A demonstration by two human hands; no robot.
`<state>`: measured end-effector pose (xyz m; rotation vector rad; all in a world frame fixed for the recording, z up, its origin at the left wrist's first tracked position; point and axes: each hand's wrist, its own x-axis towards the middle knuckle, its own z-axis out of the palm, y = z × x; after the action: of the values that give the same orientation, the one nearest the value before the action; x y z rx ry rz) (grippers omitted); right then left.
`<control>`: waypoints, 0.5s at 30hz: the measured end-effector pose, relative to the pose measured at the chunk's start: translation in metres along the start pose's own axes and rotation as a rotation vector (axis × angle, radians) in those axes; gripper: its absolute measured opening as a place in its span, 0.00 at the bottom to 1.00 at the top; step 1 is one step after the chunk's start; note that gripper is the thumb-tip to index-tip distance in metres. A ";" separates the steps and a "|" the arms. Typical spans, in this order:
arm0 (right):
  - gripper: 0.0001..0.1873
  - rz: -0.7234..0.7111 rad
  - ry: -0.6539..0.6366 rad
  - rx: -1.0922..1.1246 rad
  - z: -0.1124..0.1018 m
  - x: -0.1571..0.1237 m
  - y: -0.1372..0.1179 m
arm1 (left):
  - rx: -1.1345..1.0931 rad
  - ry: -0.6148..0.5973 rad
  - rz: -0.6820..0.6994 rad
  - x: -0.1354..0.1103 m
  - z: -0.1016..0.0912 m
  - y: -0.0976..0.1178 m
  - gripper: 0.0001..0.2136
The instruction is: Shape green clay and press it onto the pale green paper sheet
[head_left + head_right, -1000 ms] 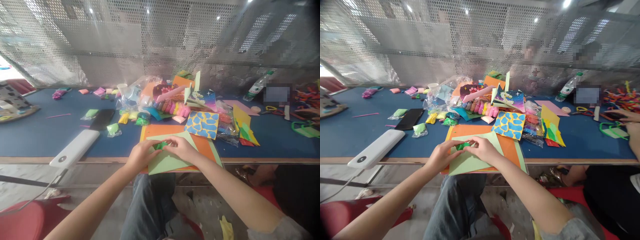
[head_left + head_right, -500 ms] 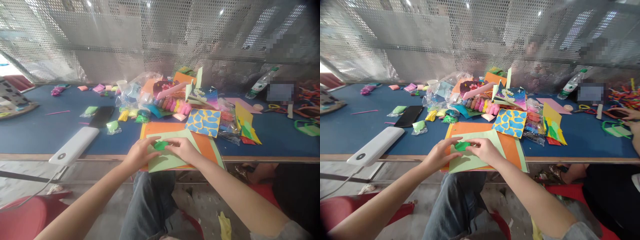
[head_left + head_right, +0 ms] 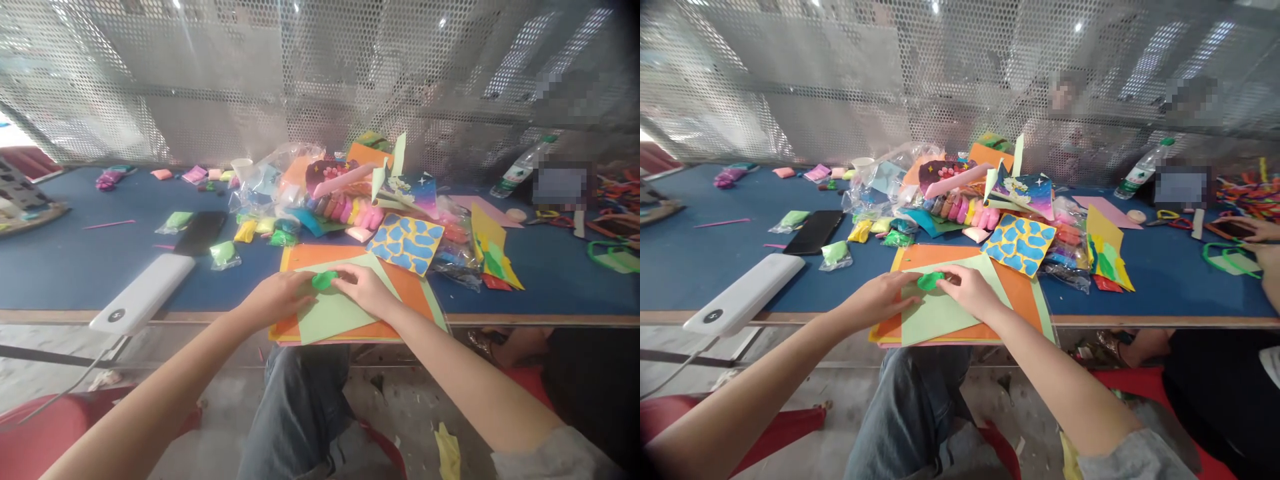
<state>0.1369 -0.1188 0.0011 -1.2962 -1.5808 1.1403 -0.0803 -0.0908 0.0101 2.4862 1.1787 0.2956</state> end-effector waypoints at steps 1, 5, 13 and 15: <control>0.13 -0.006 0.026 0.046 0.002 0.003 -0.002 | 0.006 0.024 -0.013 0.003 0.000 0.000 0.18; 0.12 -0.008 0.080 0.201 0.014 0.015 -0.003 | 0.029 0.116 -0.037 0.014 0.011 0.000 0.26; 0.10 -0.059 0.082 -0.028 -0.013 0.030 0.021 | 0.196 0.058 0.066 0.012 0.031 -0.003 0.37; 0.11 -0.041 0.153 -0.003 -0.024 0.036 0.026 | 0.267 0.020 0.078 0.009 0.029 -0.003 0.34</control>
<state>0.1603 -0.0781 -0.0155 -1.3152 -1.4906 0.9901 -0.0668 -0.0890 -0.0167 2.7701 1.1999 0.1951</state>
